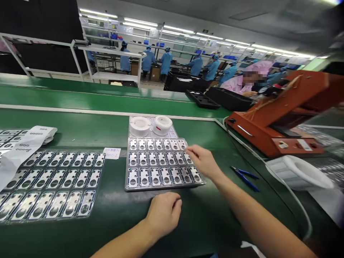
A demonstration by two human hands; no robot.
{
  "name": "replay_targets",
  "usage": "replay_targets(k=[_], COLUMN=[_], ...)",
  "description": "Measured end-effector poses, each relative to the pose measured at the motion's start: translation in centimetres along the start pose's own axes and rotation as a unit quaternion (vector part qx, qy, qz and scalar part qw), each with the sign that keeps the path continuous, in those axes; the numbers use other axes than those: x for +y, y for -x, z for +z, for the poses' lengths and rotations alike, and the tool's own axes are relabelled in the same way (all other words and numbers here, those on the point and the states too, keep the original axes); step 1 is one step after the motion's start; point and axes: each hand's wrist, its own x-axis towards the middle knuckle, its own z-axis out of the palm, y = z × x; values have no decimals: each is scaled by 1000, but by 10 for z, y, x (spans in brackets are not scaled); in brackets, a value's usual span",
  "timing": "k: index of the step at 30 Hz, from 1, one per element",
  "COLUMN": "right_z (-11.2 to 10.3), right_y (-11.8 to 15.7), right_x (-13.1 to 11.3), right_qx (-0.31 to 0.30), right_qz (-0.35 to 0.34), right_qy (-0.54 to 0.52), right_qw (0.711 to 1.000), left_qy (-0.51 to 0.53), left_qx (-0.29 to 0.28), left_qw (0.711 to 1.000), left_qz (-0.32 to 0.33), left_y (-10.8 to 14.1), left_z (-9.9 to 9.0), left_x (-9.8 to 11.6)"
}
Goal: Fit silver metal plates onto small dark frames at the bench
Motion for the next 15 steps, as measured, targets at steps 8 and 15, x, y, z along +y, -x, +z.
replay_targets(k=[8, 15], right_z=[3, -37], right_y=[227, 333], right_x=[8, 75], right_qx=[-92, -56], right_qz=[152, 353], right_qy=[-60, -62], right_qw=[982, 932], left_qy=[-39, -50], left_qx=[-54, 13], left_qw=[997, 999], left_qz=[28, 16], left_y=[-5, -21], left_z=[-6, 0], left_x=[-10, -48])
